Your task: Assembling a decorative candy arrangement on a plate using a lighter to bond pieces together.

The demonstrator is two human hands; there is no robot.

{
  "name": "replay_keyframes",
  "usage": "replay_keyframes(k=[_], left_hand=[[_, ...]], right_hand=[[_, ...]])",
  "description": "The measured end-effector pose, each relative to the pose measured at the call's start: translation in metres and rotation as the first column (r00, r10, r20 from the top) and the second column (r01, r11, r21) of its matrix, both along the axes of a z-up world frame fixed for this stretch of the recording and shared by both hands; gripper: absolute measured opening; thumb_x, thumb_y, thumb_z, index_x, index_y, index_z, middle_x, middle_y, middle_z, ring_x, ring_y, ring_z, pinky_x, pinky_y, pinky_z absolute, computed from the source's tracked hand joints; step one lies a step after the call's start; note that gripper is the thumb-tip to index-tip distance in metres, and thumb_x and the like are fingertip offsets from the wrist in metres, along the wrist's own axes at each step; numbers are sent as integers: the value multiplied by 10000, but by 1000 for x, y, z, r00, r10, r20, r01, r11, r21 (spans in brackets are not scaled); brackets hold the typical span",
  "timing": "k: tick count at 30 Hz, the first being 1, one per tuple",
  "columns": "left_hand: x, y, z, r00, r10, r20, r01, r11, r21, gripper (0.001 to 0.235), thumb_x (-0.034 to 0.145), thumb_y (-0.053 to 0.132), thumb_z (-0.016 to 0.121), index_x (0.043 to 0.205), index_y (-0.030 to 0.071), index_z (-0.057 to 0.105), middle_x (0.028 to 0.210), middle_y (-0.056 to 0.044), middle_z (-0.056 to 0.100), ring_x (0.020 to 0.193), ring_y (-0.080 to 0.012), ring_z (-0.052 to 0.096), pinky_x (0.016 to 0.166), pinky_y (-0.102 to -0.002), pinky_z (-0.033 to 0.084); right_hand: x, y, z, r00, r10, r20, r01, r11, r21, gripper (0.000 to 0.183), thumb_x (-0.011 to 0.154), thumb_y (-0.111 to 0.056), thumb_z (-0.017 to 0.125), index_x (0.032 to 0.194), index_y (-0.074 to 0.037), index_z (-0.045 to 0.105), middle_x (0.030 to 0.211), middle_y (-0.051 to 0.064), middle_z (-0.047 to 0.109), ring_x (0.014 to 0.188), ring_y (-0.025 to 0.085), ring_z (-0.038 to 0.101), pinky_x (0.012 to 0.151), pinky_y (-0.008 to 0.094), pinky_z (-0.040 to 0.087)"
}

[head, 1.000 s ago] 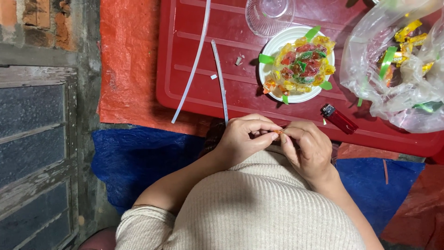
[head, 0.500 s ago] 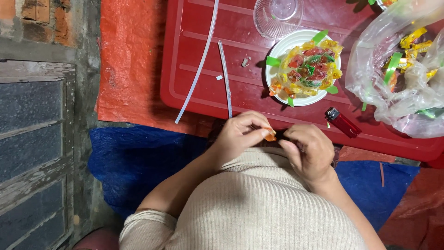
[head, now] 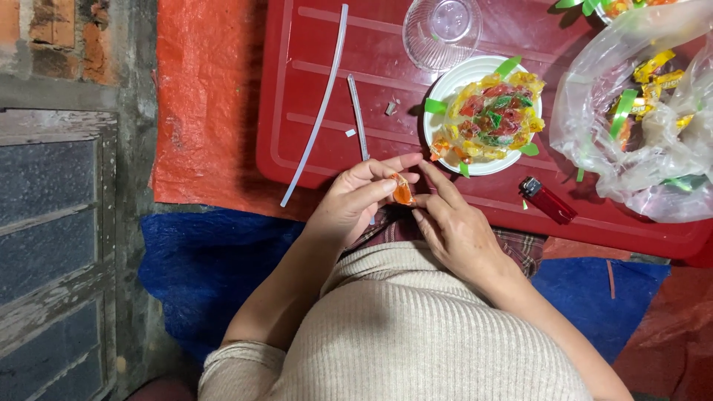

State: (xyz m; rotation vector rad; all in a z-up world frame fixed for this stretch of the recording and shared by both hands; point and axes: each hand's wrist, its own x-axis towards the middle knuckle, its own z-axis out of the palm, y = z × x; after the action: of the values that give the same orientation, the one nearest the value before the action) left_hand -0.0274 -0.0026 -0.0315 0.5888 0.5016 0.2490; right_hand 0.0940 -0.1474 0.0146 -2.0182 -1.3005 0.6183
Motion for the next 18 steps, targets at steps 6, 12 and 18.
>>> replay_keyframes(k=[6, 12, 18], left_hand=[[4, 2, 4, 1000, -23, -21, 24, 1000, 20, 95, 939, 50, 668, 998, -22, 649, 1468, -296, 548, 1232, -325, 650, 847, -228, 490], [5, -2, -3, 999, -32, -34, 32, 999, -9, 113, 937, 49, 676, 999, -42, 653, 1462, -307, 547, 1210, -335, 664, 897, -273, 536], [7, -4, -6, 998, -36, -42, 36, 999, -12, 130, 932, 53, 685, 1004, -51, 656, 1461, -297, 552, 1190, -319, 677, 923, -301, 560]], right_hand=[[3, -3, -4, 999, -35, 3, 35, 998, 57, 121, 967, -65, 627, 1072, -6, 635, 1531, 233, 495, 905, 548, 659, 622, 640, 571], [6, -4, -3, 997, -73, -18, 73, 997, 23, 195, 953, -144, 671, 1145, -109, 679, 1605, 200, 415, 890, 488, 700, 637, 550, 596], [4, 1, 8, 996, -85, -36, 86, 996, 22, 219, 966, -165, 653, 1177, -109, 660, 1607, 245, 371, 863, 511, 688, 635, 577, 592]])
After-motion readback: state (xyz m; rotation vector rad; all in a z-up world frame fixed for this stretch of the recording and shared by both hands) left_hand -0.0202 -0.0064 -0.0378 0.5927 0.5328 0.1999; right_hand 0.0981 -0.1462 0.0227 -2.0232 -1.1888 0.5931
